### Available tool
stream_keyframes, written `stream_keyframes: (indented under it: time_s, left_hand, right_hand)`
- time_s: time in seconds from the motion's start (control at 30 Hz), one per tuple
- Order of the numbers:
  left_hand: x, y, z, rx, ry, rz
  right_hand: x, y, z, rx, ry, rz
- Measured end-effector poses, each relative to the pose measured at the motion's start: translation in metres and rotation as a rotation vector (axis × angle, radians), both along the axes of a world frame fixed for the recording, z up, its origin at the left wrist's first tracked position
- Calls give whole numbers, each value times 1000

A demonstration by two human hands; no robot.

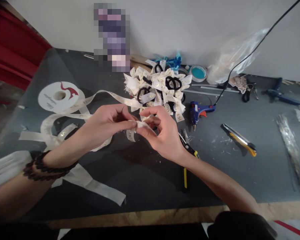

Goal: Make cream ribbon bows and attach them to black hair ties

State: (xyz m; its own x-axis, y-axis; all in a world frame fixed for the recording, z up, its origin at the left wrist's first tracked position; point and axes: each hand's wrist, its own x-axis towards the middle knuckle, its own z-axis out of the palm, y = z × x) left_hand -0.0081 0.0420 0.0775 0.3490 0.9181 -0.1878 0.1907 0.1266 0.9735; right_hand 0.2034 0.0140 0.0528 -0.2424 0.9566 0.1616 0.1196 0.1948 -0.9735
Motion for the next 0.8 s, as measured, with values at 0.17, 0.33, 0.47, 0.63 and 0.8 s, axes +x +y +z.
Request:
stream_keyframes:
  time_s: [0.17,0.33,0.47,0.63,0.8]
  left_hand:
    - [0,3,-5,-321,-257,34]
    - [-2,6,-7,-488,-284,-25]
    - [-3,8,-4,-452,-168,-105]
    - [-4,8,-9,-454,-165,-36]
    - [-5,8,-8,-447,-250,-38]
  right_hand:
    - [-2,4,-3,-12,32,-33]
    - [-1,7,-7,11,20,-48]
    - [-1,6,-11,-26,-36,-41]
    - [-1,2,-14,229,-208,-170]
    - [4,5,-14,903,-582,-340]
